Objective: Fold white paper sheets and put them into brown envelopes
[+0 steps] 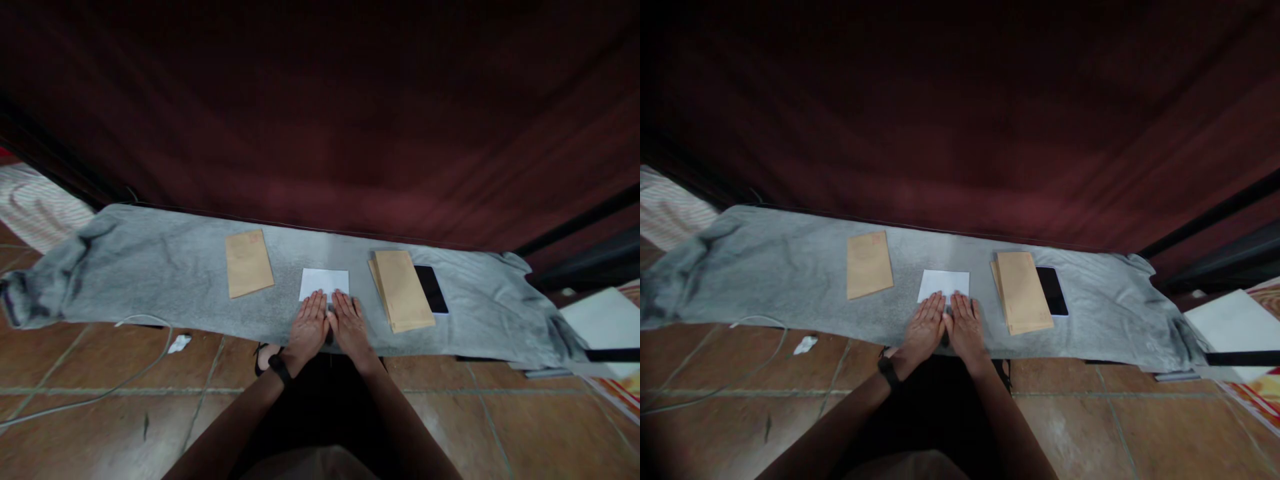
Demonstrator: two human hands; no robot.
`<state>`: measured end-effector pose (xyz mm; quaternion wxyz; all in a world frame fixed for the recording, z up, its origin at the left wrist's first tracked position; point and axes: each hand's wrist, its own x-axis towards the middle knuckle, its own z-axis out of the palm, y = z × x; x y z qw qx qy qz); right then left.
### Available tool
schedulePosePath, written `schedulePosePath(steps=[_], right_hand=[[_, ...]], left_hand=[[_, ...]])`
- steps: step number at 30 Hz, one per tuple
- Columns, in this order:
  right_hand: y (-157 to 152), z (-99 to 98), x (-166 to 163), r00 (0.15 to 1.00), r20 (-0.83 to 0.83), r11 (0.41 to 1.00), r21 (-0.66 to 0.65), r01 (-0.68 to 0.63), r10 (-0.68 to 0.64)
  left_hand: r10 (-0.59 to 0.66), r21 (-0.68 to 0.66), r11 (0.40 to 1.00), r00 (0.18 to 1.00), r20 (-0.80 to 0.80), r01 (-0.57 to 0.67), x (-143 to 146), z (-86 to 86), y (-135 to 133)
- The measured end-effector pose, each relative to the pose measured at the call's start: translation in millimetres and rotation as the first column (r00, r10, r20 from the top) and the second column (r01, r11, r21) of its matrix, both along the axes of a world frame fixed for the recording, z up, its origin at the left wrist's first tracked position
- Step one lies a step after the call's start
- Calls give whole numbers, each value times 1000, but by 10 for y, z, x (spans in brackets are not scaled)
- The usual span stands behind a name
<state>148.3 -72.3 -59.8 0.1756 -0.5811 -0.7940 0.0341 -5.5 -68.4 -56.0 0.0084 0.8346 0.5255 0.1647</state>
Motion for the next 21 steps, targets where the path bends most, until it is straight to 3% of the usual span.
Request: schedulePosePath(steps=[8,13,21], right_hand=[[-63,-9,270,996,44,997,12,80,-80],[-30,23,269,995,21,995,15,95,-96],[279,124,-75,1000,5,994,-103,-20,21]], left_hand=[[117,-36,992,993,-8,-118,-254,72,-4],[144,-69,987,989,21,-143,-249,138,15],[-15,-104,994,1000,16,16,45,174,192]])
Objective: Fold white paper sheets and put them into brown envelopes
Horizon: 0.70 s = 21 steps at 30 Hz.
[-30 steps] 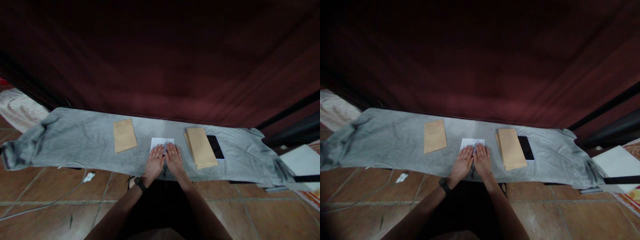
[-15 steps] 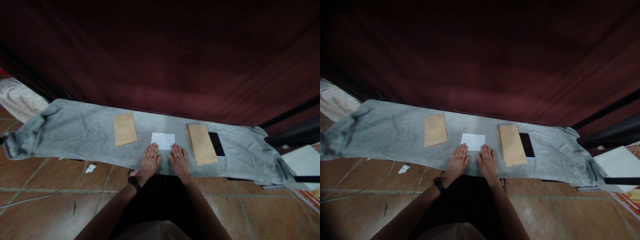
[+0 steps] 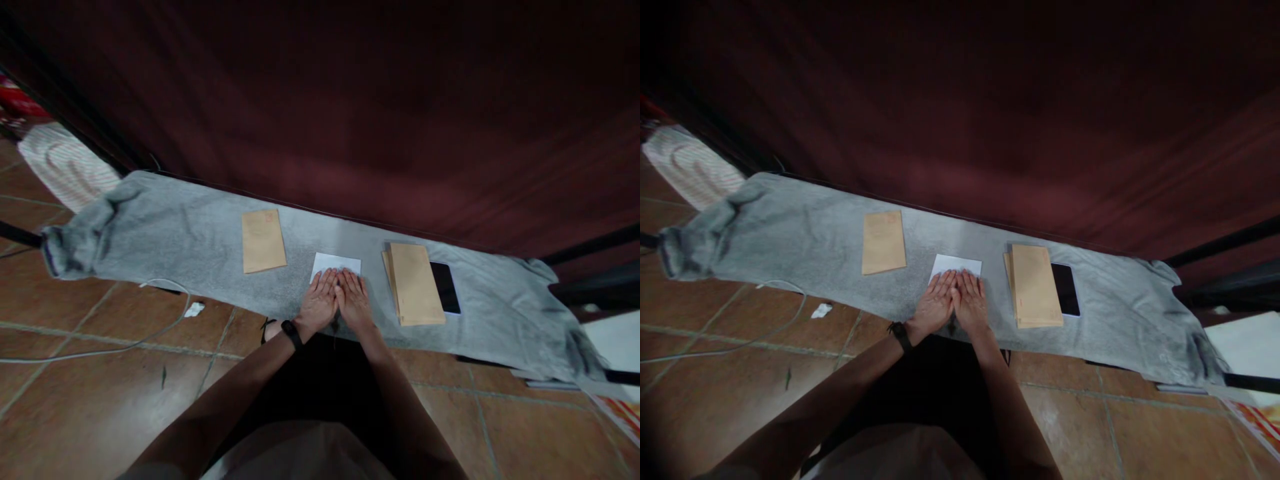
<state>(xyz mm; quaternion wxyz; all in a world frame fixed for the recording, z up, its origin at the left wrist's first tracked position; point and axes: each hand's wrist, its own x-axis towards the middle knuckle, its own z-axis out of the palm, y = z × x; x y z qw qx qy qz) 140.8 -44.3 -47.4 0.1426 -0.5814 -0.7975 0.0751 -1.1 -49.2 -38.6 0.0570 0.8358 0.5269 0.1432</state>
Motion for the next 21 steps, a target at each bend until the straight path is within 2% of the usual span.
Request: schedulePosePath(steps=[4,15,21], right_hand=[[70,-53,13,999,21,999,0,34,-34],[111,-154,233,994,7,989,101,110,-111],[100,-160,231,991,14,985,106,133,-135]], left_hand=[[13,-21,1000,1000,-12,-13,-24,-18,76],[178,-11,984,984,13,-178,-321,-17,198],[302,-95,952,946,118,-292,-361,-1,226]])
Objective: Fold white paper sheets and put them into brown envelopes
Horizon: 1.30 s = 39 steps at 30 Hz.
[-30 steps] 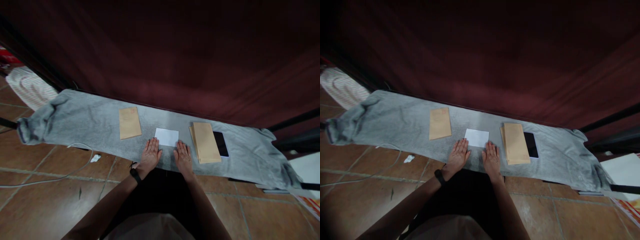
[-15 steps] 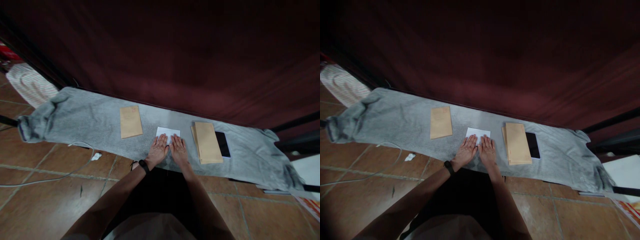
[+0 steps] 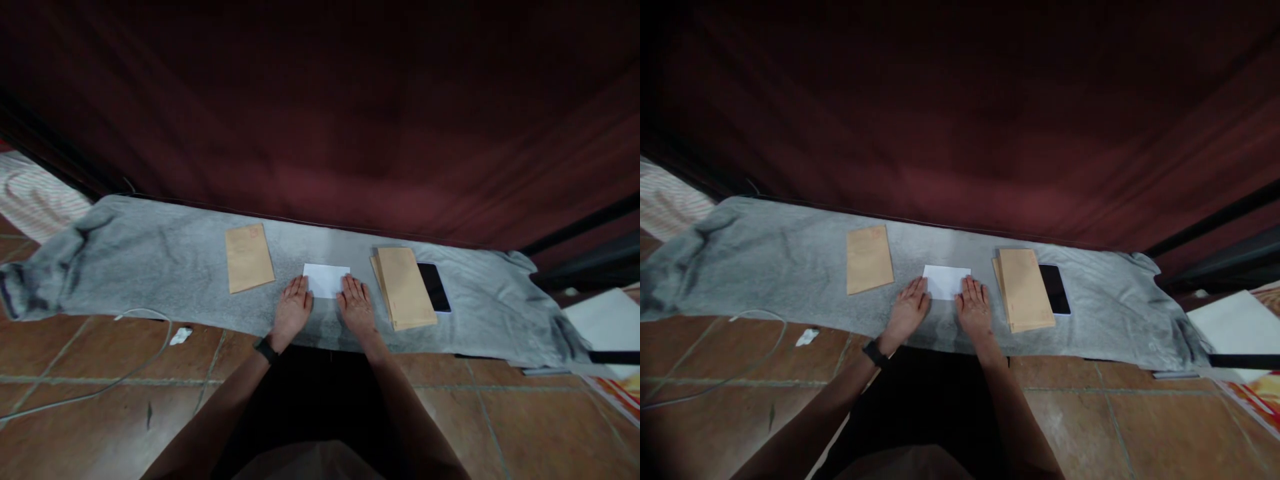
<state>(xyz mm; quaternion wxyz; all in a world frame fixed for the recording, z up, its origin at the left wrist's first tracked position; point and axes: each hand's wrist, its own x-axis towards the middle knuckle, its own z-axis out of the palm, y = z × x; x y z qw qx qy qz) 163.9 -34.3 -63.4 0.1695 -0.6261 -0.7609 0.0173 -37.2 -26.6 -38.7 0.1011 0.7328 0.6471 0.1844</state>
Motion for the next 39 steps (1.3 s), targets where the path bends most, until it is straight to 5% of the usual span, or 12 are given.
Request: schedulePosePath(steps=[5,9,13,17,21,23,25,27,29,33,39], right_hand=[[0,19,-24,1000,-13,1000,-1,15,-15],[-43,47,-30,999,-22,999,-13,-34,34],[-134,83,-104,991,-15,990,-41,-132,132],[-183,175,-225,989,-67,989,-55,-137,133],[-123,339,-311,933,-357,996,-54,-66,43],[-60,418,-353,790,-612,996,-85,-14,-41],[3,463,-407,500,-854,988,-151,21,-141],[44,457,-467,226,-952,978,-206,35,-209],[48,392,-511,106,-966,972,-233,40,-236],[-29,157,-454,192,-948,967,-248,60,-255],[-159,11,-128,562,-790,949,-75,308,-244]], left_hand=[[99,-84,994,949,298,-77,21,-16,141],[249,-208,966,783,570,-156,21,-69,264],[368,-318,926,664,650,-203,49,-43,276],[381,-371,920,525,761,-129,105,130,209],[302,-312,949,404,864,-42,114,404,157],[269,-282,959,348,898,-13,99,507,141],[285,-298,955,340,896,-15,90,533,119],[321,-347,938,386,865,-1,101,467,88],[344,-391,920,402,848,36,127,332,58],[295,-334,943,469,833,1,117,53,83],[79,-197,979,769,634,61,-119,-40,311]])
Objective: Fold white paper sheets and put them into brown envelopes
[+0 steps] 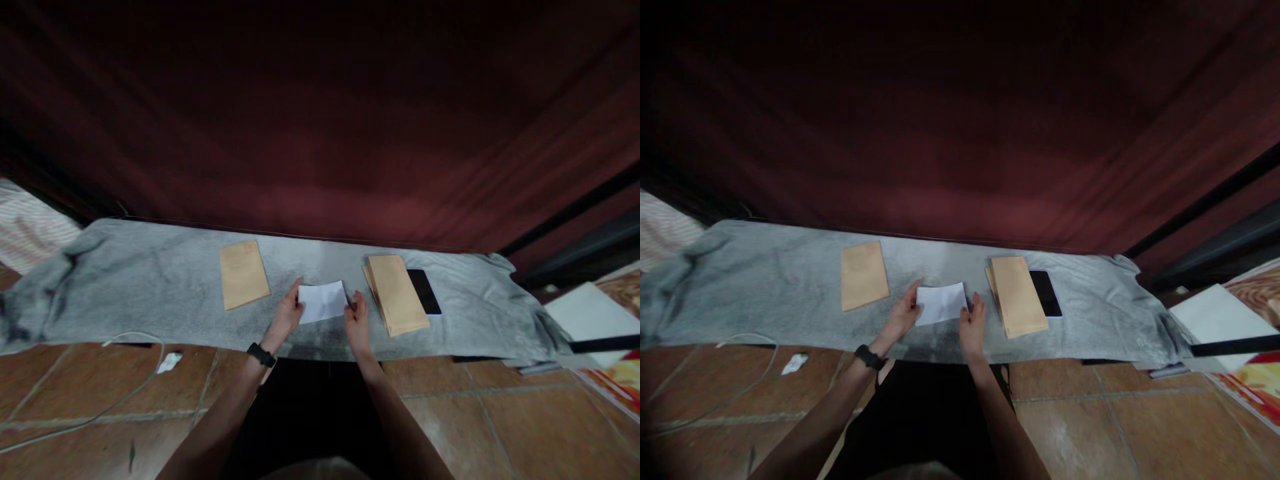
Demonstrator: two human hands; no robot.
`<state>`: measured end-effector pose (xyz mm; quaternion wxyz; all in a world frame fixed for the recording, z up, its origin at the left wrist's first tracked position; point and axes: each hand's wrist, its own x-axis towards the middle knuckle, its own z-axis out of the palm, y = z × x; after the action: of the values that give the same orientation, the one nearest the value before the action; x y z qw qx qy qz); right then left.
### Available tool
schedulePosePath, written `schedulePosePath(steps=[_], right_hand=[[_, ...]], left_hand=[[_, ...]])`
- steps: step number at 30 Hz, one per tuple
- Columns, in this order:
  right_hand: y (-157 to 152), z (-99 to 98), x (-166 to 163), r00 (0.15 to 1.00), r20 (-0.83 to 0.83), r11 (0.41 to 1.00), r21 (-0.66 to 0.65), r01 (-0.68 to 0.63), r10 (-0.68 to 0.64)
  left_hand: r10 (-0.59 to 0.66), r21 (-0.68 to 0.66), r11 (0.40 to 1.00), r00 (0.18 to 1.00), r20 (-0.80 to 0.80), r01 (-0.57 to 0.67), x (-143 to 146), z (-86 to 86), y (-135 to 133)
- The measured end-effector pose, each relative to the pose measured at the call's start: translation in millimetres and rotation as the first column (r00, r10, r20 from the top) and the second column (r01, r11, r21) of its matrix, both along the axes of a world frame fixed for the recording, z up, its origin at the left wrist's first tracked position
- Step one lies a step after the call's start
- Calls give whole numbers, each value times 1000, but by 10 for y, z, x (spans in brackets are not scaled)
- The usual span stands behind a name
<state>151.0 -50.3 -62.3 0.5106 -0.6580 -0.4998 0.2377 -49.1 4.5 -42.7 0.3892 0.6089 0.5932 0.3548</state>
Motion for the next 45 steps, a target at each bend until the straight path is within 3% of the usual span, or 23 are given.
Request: schedulePosePath(steps=[3,6,10,14,16,26,40,45], right_hand=[[-64,58,29,925,362,987,59,-147,116],[-123,110,-53,755,582,936,-31,-351,302],[-186,117,-169,596,700,898,-154,-412,393],[-235,80,-206,499,760,874,-182,-450,416],[-256,57,-198,465,779,867,-195,-459,421],[-325,-8,89,526,796,943,-165,-290,300],[-396,35,227,571,769,953,-176,-245,289],[-304,121,64,591,736,936,-171,-309,329]], left_hand=[[-33,95,994,990,-137,46,-37,11,53],[12,177,983,952,-307,45,34,22,-22],[148,328,944,825,-545,47,241,31,-316],[-51,323,887,764,-643,330,410,-11,-621],[-89,300,874,734,-674,382,431,-39,-707],[4,302,891,660,-752,339,235,-88,-753],[95,329,917,676,-731,226,96,-79,-789],[-6,325,878,687,-727,351,319,-17,-769]])
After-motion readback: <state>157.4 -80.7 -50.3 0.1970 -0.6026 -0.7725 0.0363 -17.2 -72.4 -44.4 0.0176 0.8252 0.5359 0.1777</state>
